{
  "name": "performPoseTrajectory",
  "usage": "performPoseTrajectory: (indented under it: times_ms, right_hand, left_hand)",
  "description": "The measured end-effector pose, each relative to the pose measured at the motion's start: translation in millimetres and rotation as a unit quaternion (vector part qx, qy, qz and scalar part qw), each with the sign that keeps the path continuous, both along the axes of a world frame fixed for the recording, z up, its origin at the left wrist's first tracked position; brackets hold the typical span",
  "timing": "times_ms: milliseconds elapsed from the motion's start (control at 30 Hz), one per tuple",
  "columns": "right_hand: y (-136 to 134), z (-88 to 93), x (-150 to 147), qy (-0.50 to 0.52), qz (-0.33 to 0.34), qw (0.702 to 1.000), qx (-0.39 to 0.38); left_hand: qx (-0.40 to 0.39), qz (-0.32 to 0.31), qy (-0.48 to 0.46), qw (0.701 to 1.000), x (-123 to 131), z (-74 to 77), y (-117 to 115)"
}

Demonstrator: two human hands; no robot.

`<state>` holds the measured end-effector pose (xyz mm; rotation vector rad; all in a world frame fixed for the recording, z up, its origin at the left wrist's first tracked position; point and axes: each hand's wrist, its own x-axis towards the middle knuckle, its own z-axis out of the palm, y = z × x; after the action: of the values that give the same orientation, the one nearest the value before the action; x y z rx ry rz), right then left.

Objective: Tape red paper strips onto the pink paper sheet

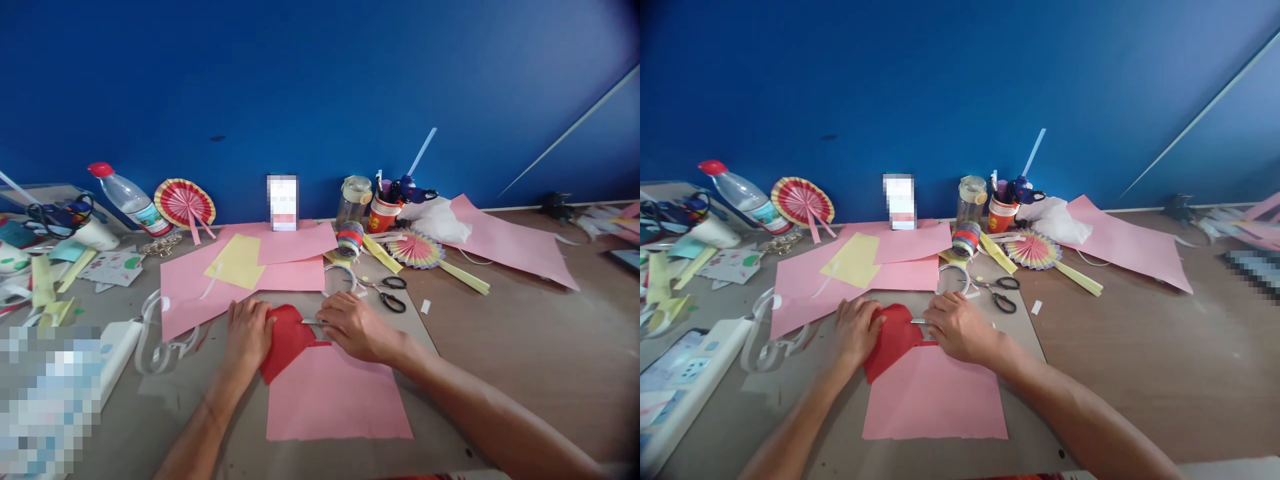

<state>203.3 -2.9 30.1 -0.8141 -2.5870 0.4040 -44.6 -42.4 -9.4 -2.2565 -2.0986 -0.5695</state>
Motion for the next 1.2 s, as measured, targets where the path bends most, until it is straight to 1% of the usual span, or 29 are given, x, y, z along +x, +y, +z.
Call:
performPoseTrajectory:
  times_ms: [100, 233, 400, 533, 667, 800, 867, 933, 1067, 1133, 1200]
  right_hand:
    - [2, -3.3, 0, 0.022, -0.024, 0.999, -0.004]
    - [5, -8.7, 1, 0.055, -0.032, 0.998, -0.015]
    - [3, -8.2, 0, 0.109, -0.056, 0.991, -0.045]
    - [3, -6.9, -2, 0.1, -0.061, 0.992, -0.046]
    - [4, -9.8, -2, 0.089, -0.055, 0.994, -0.039]
    - [2, -11.6, -3, 0.112, -0.057, 0.991, -0.041]
    - [0, -9.3, -4, 0.134, -0.058, 0.987, -0.064]
    - [-5, -5.3, -5, 0.148, -0.058, 0.982, -0.106]
    - [-17, 0.8, -11, 0.122, -0.05, 0.977, -0.167]
    - [-21, -0.2, -15, 0.106, -0.07, 0.97, -0.206]
    - [-22, -3.9, -18, 0.117, -0.106, 0.957, -0.244]
  left_hand:
    - [0.0, 0.004, -0.021, 1.0, -2, 1.7, 1]
    - [0.0, 0.002, -0.052, 0.999, -2, 7.1, 2]
    - [0.0, 0.003, -0.099, 0.995, -3, 13.6, 3]
    - [0.001, -0.007, -0.106, 0.994, 0, 8.6, 3]
    - [-0.01, -0.011, -0.118, 0.993, 7, 3.1, 2]
    - [-0.014, -0.02, -0.159, 0.987, 9, 7.7, 2]
    - [-0.013, -0.022, -0.192, 0.981, 9, 11.7, 1]
    - [-0.007, -0.014, -0.228, 0.974, 10, 14.4, -1]
    - [0.012, 0.001, -0.285, 0.959, 16, 14.0, -7]
    - [0.014, 0.001, -0.304, 0.953, 19, 12.8, -9]
    - [0.013, 0.0, -0.334, 0.942, 21, 12.1, -8]
